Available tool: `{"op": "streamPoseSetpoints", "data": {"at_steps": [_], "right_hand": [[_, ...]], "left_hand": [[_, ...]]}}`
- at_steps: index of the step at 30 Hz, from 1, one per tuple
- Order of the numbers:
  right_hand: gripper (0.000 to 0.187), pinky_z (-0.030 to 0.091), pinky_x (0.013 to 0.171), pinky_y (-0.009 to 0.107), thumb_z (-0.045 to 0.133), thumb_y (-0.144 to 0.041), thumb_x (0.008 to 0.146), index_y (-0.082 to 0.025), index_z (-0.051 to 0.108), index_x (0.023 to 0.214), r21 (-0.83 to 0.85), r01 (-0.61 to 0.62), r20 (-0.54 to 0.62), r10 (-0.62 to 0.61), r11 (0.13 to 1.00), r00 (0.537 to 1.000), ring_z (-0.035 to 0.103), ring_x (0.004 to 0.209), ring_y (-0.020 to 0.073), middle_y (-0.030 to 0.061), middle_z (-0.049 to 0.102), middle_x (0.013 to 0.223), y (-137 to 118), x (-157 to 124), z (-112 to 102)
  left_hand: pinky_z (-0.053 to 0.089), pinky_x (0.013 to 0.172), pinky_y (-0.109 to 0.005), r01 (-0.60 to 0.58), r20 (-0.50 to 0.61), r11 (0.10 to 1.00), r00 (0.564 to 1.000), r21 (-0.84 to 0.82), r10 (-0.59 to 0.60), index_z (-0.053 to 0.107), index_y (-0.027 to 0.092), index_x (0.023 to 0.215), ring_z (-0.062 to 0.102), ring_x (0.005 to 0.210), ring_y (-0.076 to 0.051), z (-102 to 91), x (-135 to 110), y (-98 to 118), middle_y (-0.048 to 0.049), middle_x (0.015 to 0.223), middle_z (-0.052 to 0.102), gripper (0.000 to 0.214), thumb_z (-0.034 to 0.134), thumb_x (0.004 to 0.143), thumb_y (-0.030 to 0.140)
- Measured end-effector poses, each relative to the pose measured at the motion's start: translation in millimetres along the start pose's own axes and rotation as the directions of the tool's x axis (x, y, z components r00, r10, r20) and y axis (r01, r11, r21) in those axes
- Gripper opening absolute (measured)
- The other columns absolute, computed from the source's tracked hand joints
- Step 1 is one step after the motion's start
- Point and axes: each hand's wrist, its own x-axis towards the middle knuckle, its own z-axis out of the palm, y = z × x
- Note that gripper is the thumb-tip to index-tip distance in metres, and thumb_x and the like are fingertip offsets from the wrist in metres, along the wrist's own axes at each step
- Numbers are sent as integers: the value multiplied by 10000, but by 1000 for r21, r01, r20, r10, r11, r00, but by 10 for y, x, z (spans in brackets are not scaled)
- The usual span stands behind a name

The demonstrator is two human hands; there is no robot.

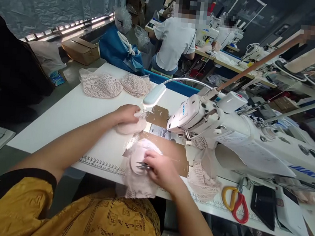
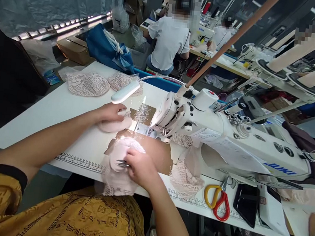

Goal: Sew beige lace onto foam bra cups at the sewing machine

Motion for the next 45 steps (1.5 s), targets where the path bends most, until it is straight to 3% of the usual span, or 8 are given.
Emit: {"op": "streamPoseSetpoints", "data": {"at_steps": [6,12,18,22,27,36,40,45], "right_hand": [[209,414,630,264,472,-27,707,-196,588,665,58,-331,64,327,942,943,575,700,169,12,630,726,334,-518,-443],[328,501,875,359,628,-395,854,-226,658,1133,550,-311,-142,454,775,880,648,1028,243,70,704,1107,350,-330,-356],[257,495,811,346,675,-410,792,-193,677,931,599,-221,-263,450,770,854,631,870,216,39,697,920,309,222,-171],[229,444,701,291,642,-397,820,-196,581,728,642,-150,-286,417,751,863,524,703,155,-12,584,726,309,296,-103],[182,439,739,302,610,-363,858,-203,597,773,676,-76,-290,359,733,887,533,744,163,0,589,768,302,253,-42],[241,501,822,336,633,-409,868,-219,670,1013,697,-45,-325,371,716,870,628,882,192,47,697,967,347,181,-53],[418,512,665,310,461,-515,954,-219,647,1183,746,-94,-255,413,659,874,596,669,148,41,685,867,431,102,-84],[347,523,865,384,619,-463,869,-239,714,1117,666,-126,-234,366,735,901,653,956,227,65,722,1077,425,106,-147]], "left_hand": [[537,674,-293,130,264,788,964,-601,43,665,144,934,684,766,-205,152,-266,-35,-60,870,725,255,640,747,315],[536,740,-299,259,390,488,901,-834,188,702,120,906,674,777,-186,308,-353,72,-65,861,736,299,768,664,283],[539,782,-326,189,403,548,864,-814,300,693,112,973,680,842,-205,330,-391,87,-89,950,733,328,737,708,300],[501,900,-372,-205,160,756,912,-621,378,649,161,1131,643,1018,-239,297,-381,38,-88,1123,688,447,703,692,230],[428,1003,-381,-555,39,759,798,-342,601,636,182,1205,578,1143,-243,295,-408,126,-95,1228,638,465,692,761,305],[417,623,-227,-269,285,775,821,-572,495,635,129,728,553,678,-121,373,-365,135,-8,727,621,272,675,807,386],[416,617,-216,-155,360,745,800,-649,480,683,133,769,573,678,-120,340,-386,165,-18,735,657,219,681,811,348],[436,639,-218,-92,372,724,809,-684,455,727,133,800,603,708,-135,324,-403,186,-38,765,694,201,674,816,326]]}}
